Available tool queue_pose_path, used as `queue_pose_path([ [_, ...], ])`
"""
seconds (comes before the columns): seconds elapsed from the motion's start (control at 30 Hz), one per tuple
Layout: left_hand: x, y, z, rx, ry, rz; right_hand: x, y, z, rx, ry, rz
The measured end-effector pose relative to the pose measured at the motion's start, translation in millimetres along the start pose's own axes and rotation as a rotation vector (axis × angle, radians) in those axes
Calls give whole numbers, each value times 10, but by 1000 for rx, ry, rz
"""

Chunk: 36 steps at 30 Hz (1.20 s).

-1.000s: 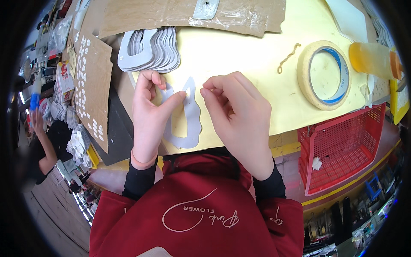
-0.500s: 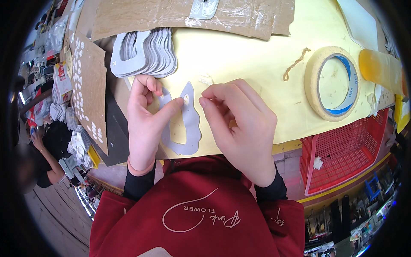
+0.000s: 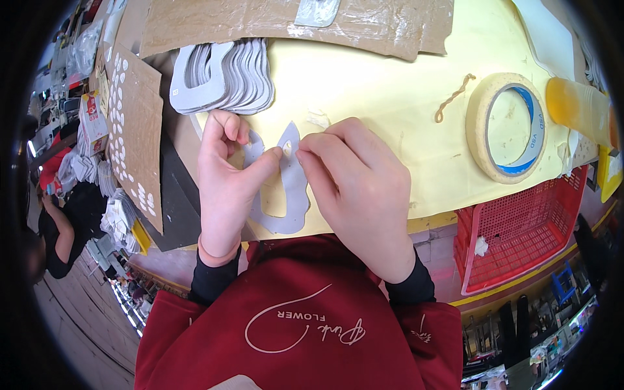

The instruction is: The person applies adhesive tape to small white fabric pieces and attaches them to larger gray fabric pieces on a workbench. They then place the assembled pieces under a UV lamp and handle additional fabric parts.

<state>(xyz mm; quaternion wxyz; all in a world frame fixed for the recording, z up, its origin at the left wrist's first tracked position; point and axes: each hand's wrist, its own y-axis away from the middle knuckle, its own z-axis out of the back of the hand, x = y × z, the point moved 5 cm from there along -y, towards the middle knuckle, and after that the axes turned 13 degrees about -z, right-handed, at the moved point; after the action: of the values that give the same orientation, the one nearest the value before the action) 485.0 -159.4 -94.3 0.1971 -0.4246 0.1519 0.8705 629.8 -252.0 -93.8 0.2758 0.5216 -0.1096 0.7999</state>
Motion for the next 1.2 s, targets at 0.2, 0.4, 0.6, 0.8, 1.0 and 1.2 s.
queue_pose_path([
  [0.2,38,-8,19,18,39,-1,6,-8,52,-15,-17,-53],
  [0.4,43,8,-18,-1,22,-22,35,-19,66,-81,-61,-172],
  [0.6,-42,-3,-24,27,31,-61,28,-20,16,-133,53,-56],
  [0.8,23,11,30,50,78,-138,13,-17,2,-127,68,-87],
  [1.0,62,32,82,35,31,-251,51,-10,-5,-163,133,-62],
  [1.2,57,90,44,-65,-63,-343,40,49,-31,-108,-13,-64],
])
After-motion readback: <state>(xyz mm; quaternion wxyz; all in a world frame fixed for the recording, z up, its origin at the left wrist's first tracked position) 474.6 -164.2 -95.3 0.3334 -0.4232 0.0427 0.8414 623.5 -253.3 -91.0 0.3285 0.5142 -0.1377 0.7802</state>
